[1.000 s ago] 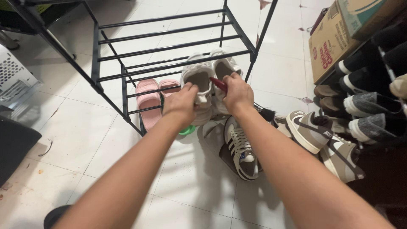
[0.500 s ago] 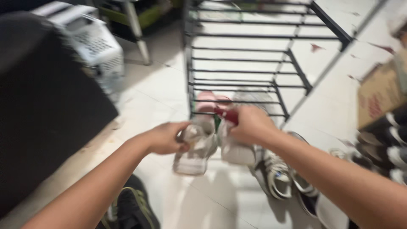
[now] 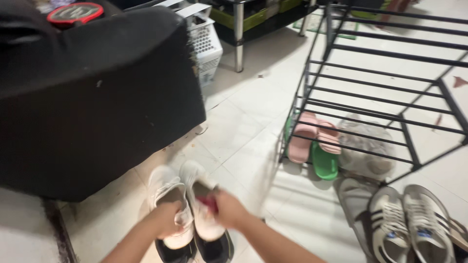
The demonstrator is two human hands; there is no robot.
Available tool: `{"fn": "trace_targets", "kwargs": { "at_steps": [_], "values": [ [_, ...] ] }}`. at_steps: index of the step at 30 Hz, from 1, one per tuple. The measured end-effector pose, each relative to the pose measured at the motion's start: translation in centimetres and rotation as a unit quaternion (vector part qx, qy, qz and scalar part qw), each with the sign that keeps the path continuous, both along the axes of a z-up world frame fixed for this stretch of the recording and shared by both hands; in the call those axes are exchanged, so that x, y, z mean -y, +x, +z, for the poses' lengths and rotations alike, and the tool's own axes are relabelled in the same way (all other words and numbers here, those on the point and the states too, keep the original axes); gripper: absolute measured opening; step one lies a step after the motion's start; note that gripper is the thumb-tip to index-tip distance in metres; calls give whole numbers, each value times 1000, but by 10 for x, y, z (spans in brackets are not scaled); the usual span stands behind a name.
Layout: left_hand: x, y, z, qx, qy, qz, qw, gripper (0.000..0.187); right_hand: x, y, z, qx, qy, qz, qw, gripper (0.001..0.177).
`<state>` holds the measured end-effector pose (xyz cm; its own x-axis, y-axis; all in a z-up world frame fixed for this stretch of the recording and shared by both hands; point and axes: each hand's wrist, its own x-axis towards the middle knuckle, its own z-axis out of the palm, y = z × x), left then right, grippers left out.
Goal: The person uses a brush to clean various pairs of shoes and slippers on a multi-tiered metal shoe rack. They remove each pair, brush the soles and uppers, and place them back on the rack or on the floor. The person also brushes a pair of shoes wrapped in a plastic bag.
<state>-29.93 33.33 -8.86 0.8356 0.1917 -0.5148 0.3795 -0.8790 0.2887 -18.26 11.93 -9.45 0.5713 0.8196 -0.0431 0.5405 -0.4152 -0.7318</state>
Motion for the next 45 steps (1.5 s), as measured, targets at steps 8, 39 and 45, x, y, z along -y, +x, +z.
{"fn": "trace_targets", "kwargs": {
  "at_steps": [8, 39, 45],
  "values": [
    [10, 27, 54, -136, 124, 93, 979, 83, 2, -21, 30, -12, -53, 106, 993, 72],
    [331, 371, 35, 28, 72, -226, 971, 41, 355, 258, 13, -171, -22, -327, 929, 41],
    [363, 360, -16, 79, -14, -134, 988, 58, 383, 271, -10, -267, 54, -411, 870, 34]
  ]
}}
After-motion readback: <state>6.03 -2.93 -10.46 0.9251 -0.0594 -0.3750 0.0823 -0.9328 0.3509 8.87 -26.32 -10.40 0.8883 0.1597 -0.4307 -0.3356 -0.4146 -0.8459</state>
